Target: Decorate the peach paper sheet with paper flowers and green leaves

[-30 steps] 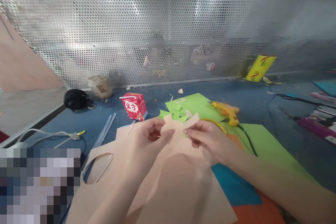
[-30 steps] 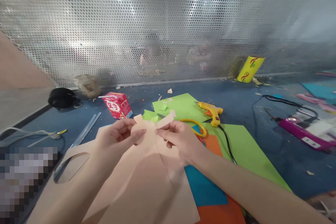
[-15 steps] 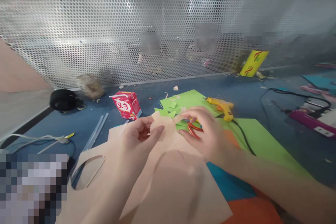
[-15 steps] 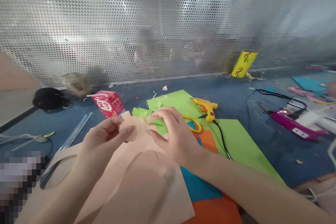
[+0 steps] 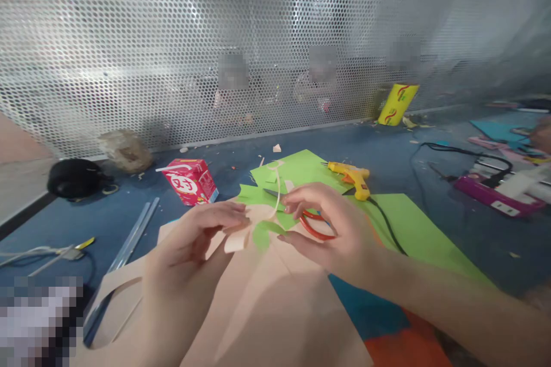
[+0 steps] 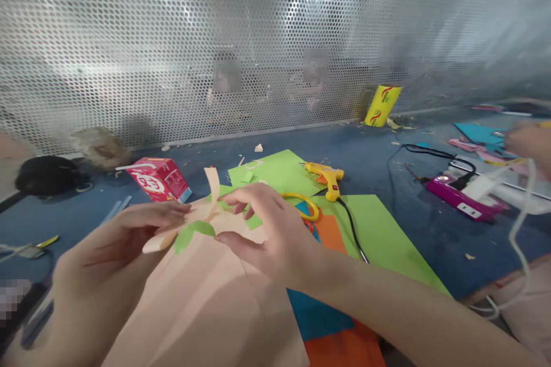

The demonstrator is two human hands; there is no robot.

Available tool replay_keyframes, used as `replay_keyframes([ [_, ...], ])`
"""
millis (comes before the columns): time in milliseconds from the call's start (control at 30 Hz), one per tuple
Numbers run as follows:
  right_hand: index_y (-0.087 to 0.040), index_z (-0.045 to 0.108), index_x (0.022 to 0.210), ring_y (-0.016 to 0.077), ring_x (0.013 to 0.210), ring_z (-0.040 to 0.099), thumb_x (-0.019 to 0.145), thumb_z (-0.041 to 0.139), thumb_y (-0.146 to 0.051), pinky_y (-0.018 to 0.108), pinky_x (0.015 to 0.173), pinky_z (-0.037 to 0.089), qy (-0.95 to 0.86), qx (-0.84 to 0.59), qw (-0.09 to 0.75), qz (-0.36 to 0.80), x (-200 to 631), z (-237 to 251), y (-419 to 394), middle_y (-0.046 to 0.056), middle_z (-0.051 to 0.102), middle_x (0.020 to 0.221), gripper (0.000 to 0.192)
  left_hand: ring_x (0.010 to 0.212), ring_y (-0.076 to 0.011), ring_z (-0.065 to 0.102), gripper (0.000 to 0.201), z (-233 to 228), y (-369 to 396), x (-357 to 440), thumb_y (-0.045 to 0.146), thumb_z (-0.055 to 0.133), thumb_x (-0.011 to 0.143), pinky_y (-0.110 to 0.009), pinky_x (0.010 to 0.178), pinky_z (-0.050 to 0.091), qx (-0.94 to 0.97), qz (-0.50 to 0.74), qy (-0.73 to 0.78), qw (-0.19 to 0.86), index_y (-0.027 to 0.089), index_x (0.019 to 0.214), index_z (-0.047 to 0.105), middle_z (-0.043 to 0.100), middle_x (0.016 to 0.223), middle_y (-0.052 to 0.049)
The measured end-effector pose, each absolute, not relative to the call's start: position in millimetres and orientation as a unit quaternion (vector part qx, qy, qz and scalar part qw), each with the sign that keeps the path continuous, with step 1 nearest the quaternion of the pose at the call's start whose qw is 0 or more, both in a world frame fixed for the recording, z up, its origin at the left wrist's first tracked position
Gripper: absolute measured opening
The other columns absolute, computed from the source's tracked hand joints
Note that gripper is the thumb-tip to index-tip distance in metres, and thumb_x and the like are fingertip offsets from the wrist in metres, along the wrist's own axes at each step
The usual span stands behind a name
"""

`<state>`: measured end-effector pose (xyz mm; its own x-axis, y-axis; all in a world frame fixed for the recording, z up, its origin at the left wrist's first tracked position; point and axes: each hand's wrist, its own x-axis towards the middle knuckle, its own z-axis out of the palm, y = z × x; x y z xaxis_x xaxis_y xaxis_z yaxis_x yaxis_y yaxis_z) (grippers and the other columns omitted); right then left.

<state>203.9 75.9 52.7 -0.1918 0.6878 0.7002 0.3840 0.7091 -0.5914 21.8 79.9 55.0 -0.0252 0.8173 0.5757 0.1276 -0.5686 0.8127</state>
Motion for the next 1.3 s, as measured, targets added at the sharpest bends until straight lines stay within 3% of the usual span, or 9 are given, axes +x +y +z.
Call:
replay_keyframes([
  [167,-0.011,0.047,0.119,0.0106,0.083,0.057,0.080,0.060,-0.008,0.022,0.079,0.050,-0.787,-0.286,0.546,0.039,208,54,77,0.007,0.061,0.099,0.041,0.094,-0.0158,0.058,0.033,54,80,11,-0.001,0.059,0.071,-0.030,0.087,0.049,0.749,0.560,0.306,0.179,0.028,0.085,0.064,0.062,0.090,0.003],
  [367,-0.008,0.058,0.109,0.0132,0.099,0.058,0.081,0.061,-0.010,0.023,0.091,0.047,-0.807,-0.277,0.520,-0.049,210,52,77,0.012,0.063,0.103,0.028,0.098,-0.0157,0.057,0.037,58,79,3,-0.003,0.053,0.073,-0.027,0.089,0.048,0.802,0.519,0.274,0.114,0.027,0.092,0.062,0.059,0.096,0.001],
  [700,-0.014,0.061,0.102,0.0160,0.088,0.062,0.087,0.053,-0.013,0.030,0.076,0.053,-0.838,-0.276,0.465,-0.072,212,54,74,0.010,0.066,0.095,0.017,0.091,-0.0111,0.056,0.031,59,78,9,0.000,0.057,0.073,-0.021,0.085,0.047,0.808,0.513,0.261,0.123,0.026,0.091,0.055,0.056,0.092,0.003],
  [867,-0.017,0.062,0.097,0.0143,0.087,0.062,0.086,0.052,-0.013,0.026,0.078,0.053,-0.836,-0.273,0.476,-0.009,209,55,74,0.008,0.066,0.093,0.015,0.088,-0.0129,0.056,0.023,53,73,12,0.010,0.059,0.076,-0.023,0.073,0.047,0.760,0.518,0.344,0.189,0.029,0.088,0.058,0.058,0.089,0.002],
  [1000,-0.016,0.064,0.090,0.0114,0.070,0.060,0.082,0.059,-0.015,0.023,0.064,0.052,-0.809,-0.335,0.474,0.097,207,58,75,0.004,0.065,0.082,0.010,0.075,-0.0127,0.061,0.008,55,72,23,0.021,0.061,0.077,-0.024,0.067,0.048,0.693,0.521,0.407,0.287,0.027,0.082,0.060,0.064,0.080,0.002],
  [1167,-0.017,0.066,0.093,0.0092,0.061,0.056,0.080,0.061,-0.020,0.019,0.053,0.048,-0.746,-0.398,0.475,0.245,204,57,78,-0.001,0.062,0.072,0.015,0.078,-0.0176,0.064,0.013,55,77,30,0.031,0.066,0.073,-0.026,0.066,0.051,0.621,0.507,0.435,0.410,0.022,0.083,0.063,0.067,0.077,-0.002],
  [1300,-0.019,0.062,0.096,0.0087,0.065,0.059,0.078,0.062,-0.019,0.019,0.056,0.050,-0.712,-0.397,0.492,0.307,202,54,79,-0.002,0.065,0.075,0.018,0.056,-0.0114,0.057,0.019,53,80,29,0.033,0.070,0.070,-0.020,0.048,0.045,0.601,0.491,0.461,0.431,0.021,0.082,0.063,0.063,0.064,0.001],
])
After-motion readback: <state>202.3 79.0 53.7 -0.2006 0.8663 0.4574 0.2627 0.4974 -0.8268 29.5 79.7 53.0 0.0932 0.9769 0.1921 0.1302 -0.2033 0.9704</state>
